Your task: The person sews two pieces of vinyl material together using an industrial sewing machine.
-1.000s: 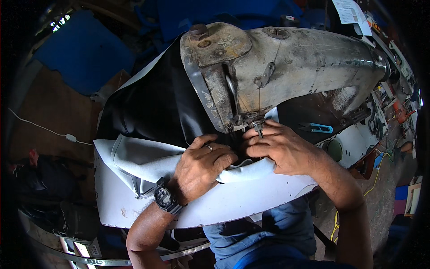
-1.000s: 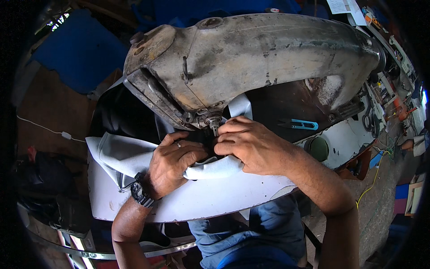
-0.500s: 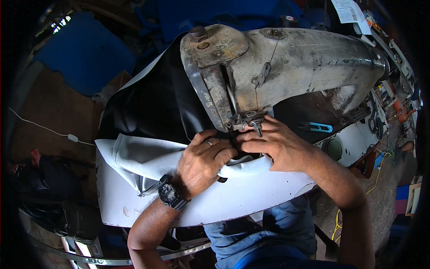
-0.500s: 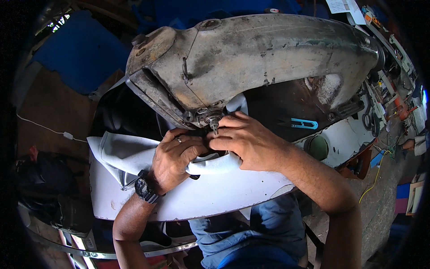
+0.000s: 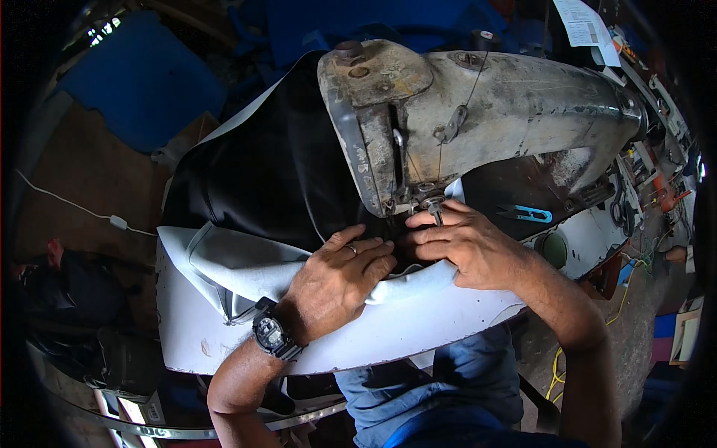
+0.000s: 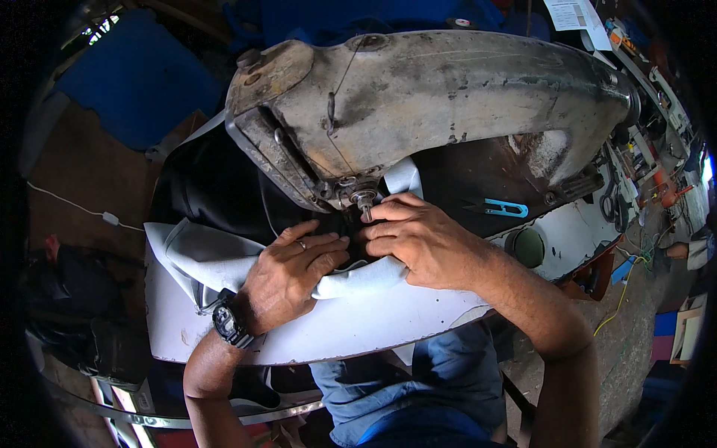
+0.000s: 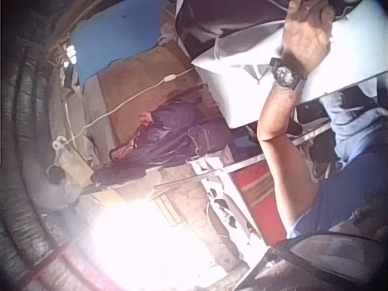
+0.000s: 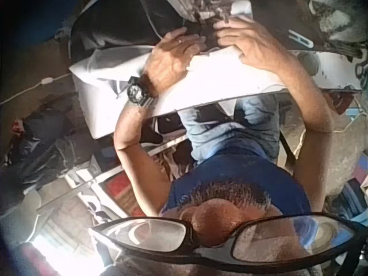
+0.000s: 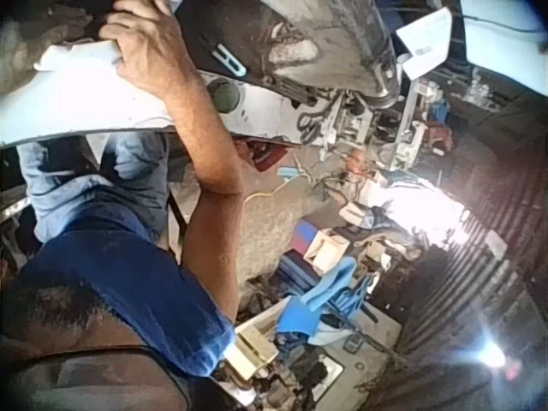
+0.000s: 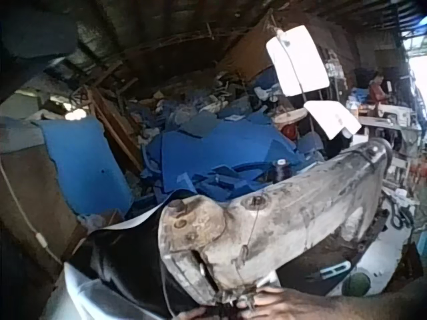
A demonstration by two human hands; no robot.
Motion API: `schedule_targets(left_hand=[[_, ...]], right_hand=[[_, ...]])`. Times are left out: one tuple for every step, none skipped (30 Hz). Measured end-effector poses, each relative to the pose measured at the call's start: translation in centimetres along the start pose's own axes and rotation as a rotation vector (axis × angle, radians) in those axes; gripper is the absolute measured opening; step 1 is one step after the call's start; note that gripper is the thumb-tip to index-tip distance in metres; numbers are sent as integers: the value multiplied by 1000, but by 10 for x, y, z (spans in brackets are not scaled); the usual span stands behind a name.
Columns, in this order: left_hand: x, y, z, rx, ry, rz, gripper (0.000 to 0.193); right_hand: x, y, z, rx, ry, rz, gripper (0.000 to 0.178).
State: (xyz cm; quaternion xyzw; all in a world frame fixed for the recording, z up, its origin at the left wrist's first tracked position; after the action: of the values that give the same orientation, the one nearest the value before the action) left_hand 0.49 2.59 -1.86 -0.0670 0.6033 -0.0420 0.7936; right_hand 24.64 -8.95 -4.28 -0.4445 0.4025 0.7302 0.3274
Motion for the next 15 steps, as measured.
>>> schedule_targets(left_hand=[[-1, 0, 0, -8, 18, -10, 43], [0, 0, 0, -10, 16, -11, 43], [1, 0, 0, -15, 15, -18, 44], [2, -1, 0, -21, 15, -24, 45], [2, -2, -1, -22, 14, -24, 45], [1, -2, -1, -22, 24, -2, 46], [1, -3, -1, -23, 35, 20, 47], [1, -4, -1, -22, 34, 21, 47], [3, -5, -1, -32, 30, 28, 47], [4, -6, -1, -42, 25, 36, 48], [4, -7, -1, -40, 26, 39, 48], [3, -7, -1, -38, 33, 62, 47], [3, -8, -1, -37, 40, 85, 46], [4, -8, -1, -36, 42, 89, 46], [5, -9, -2, -42, 36, 86, 45]], right_hand=[[-1, 0, 0, 1, 3, -18, 39], [-1, 0, 0, 0, 6, -18, 39], [-2, -1, 0, 8, 19, -12, 39], [-2, -1, 0, 17, 31, -6, 39], [-2, 0, 0, 16, 31, -7, 39], [-1, 0, 0, 17, 26, -7, 39], [0, 0, 0, 18, 19, -8, 39], [0, -1, 0, 18, 17, -9, 39], [1, -1, 0, 16, 21, -15, 40], [2, -2, 0, 15, 24, -20, 41], [3, -3, 0, 15, 21, -22, 41], [4, -4, 0, 11, 14, -21, 42], [5, -4, 0, 7, 6, -19, 43], [4, -3, 0, 6, 2, -19, 43], [4, -2, 0, 18, 8, -6, 47]])
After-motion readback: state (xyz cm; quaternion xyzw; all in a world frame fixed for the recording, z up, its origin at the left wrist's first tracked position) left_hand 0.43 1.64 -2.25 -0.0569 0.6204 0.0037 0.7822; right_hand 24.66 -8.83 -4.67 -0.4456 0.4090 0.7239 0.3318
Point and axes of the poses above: each hand's wrist, its own z-axis towards the middle knuckle, its own x-axis out of the palm, y = z × x, the point moved 1 cm from there along z, towards the middle knuckle, and after that the axes turned 4 degrees about -z, right-handed, at the moved point
